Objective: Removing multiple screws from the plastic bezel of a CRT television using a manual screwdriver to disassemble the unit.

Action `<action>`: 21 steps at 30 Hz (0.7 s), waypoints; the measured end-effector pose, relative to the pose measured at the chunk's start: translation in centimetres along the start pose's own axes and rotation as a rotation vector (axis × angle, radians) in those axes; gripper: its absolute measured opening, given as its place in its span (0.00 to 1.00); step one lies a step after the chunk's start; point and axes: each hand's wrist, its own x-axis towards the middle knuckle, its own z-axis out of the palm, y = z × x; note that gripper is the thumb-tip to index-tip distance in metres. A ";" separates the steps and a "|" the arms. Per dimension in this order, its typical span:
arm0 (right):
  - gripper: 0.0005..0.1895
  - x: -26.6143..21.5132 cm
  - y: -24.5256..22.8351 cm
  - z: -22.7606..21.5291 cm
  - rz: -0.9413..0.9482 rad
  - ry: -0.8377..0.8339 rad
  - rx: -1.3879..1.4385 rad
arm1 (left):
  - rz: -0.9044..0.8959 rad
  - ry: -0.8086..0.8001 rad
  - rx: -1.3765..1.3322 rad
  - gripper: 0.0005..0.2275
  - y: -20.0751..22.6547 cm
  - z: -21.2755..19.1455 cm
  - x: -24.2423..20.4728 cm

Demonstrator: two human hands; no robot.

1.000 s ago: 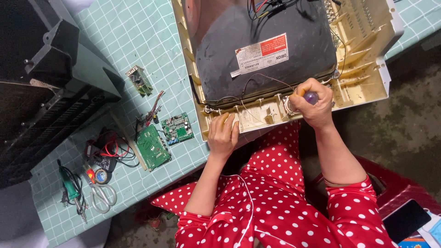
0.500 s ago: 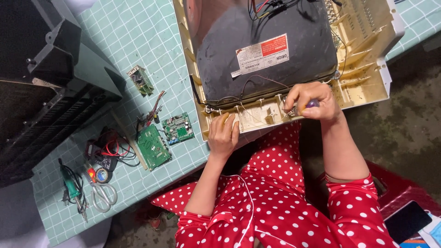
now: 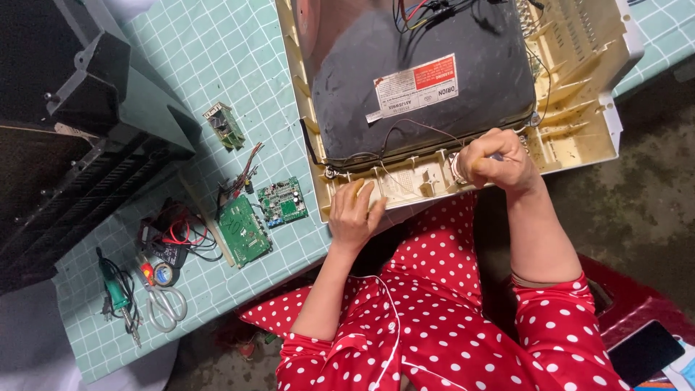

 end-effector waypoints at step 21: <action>0.24 -0.9 0.5 0.9 -0.062 0.180 -0.142 | 0.014 -0.066 -0.017 0.20 0.7 -0.6 0.3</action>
